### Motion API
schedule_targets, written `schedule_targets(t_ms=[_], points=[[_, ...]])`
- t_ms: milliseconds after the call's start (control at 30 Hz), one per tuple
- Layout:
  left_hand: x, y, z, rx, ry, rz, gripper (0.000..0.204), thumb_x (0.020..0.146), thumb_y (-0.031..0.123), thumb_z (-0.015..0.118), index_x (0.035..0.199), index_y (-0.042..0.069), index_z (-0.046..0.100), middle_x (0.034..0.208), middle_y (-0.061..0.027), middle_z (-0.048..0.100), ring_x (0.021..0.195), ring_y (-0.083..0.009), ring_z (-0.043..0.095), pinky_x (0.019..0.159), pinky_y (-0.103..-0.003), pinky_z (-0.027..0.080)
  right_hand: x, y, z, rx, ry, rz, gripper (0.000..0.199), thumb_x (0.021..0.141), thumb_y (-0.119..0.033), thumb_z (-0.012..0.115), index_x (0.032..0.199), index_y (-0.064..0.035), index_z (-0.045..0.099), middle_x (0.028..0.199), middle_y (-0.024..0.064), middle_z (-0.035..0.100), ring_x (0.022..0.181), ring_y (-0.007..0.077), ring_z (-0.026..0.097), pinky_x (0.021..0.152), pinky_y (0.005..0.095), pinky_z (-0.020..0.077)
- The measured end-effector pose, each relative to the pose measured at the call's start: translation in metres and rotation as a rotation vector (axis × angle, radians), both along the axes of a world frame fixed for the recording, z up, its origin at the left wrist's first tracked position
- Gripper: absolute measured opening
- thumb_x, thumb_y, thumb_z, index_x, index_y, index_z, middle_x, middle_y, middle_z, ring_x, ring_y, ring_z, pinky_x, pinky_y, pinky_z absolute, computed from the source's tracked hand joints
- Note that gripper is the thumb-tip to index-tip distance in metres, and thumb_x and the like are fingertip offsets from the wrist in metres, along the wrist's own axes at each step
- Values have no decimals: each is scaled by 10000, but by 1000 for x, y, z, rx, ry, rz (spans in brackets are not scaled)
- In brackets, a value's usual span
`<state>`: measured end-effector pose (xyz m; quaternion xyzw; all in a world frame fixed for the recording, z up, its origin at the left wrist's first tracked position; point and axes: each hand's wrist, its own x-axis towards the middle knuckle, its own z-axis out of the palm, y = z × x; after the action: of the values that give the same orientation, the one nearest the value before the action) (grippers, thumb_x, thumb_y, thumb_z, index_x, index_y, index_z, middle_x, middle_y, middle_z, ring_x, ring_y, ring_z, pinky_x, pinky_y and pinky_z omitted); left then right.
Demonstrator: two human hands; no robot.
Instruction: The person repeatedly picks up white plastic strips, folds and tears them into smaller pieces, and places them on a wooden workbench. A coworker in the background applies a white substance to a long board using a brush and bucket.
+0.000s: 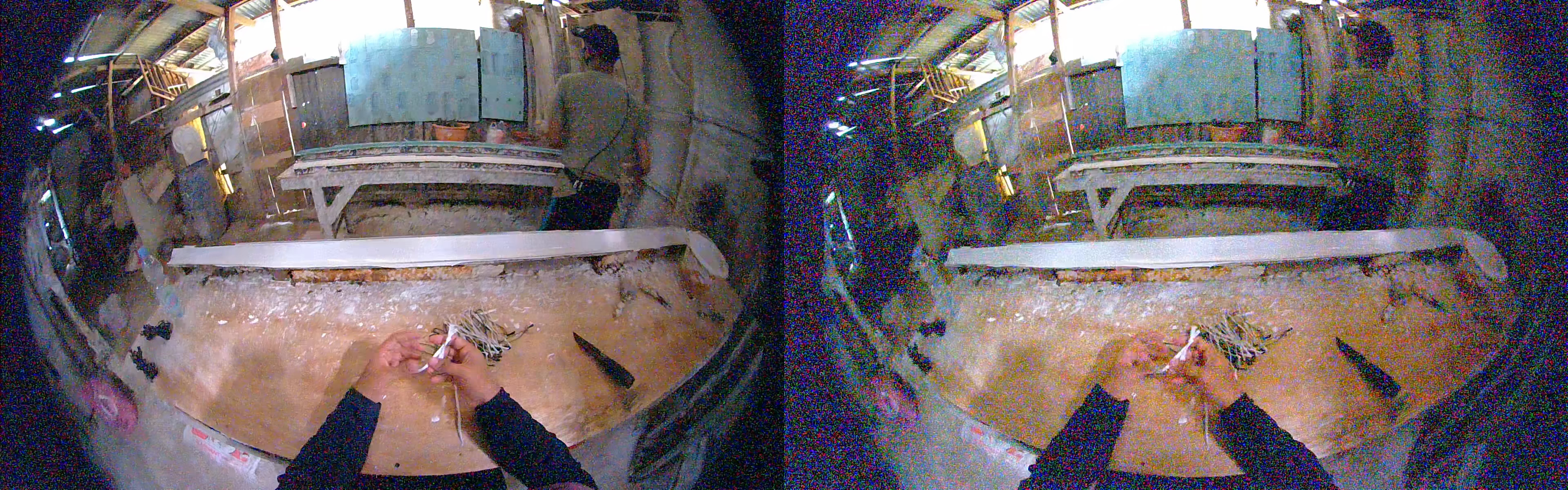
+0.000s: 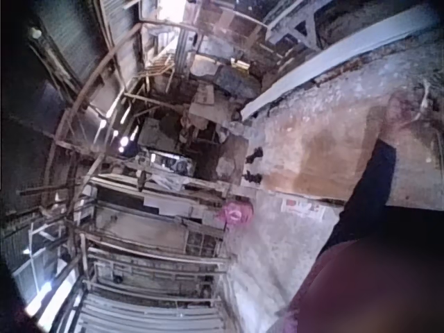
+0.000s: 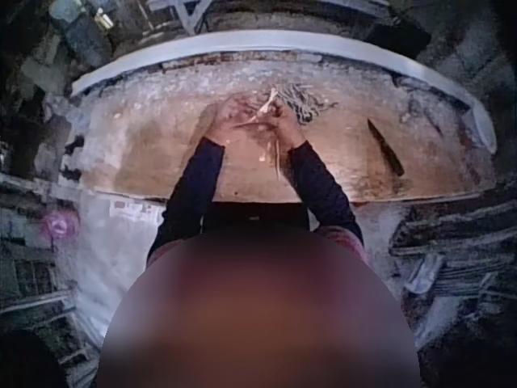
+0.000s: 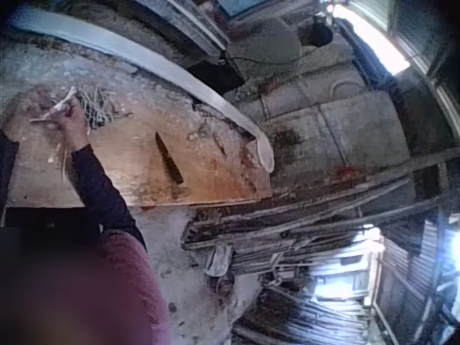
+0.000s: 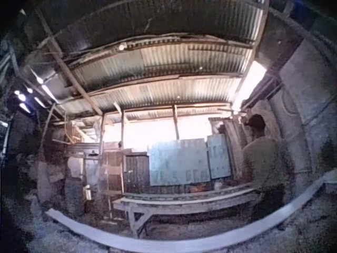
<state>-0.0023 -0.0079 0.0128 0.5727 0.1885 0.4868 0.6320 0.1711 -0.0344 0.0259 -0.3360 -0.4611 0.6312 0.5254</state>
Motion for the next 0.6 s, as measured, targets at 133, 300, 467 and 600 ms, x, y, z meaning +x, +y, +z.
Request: schedule_targets(t_ms=[133,300,467,600], points=[[9,0,-7,109,192,-27,403,739,112,645,1104,59,482,962,-44,559,840,-128,532,788,-272,414,0,-7,13,-53,110,-77,226,779,-107,599,981,-41,522,746,10,565,623,92,556,534,213,454],[7,7,-18,63,280,127,324,744,91,627,1042,35,512,907,-36,584,795,-113,543,738,-252,420,4,-9,21,-76,-17,-221,149,788,-155,595,895,-60,550,725,-1,552,616,68,511,549,199,403],[3,10,-15,-42,250,283,266,747,88,616,990,23,529,849,-25,589,766,-99,541,712,-232,418,4,-10,26,35,140,-231,150,803,-126,564,930,-47,550,793,19,586,719,88,540,606,216,412],[1,9,-15,-267,173,376,211,756,77,600,954,32,541,840,-29,588,746,-98,543,686,-223,420,1,-17,25,137,141,-177,236,817,-120,546,1028,-14,534,920,87,605,845,144,567,735,260,431]])
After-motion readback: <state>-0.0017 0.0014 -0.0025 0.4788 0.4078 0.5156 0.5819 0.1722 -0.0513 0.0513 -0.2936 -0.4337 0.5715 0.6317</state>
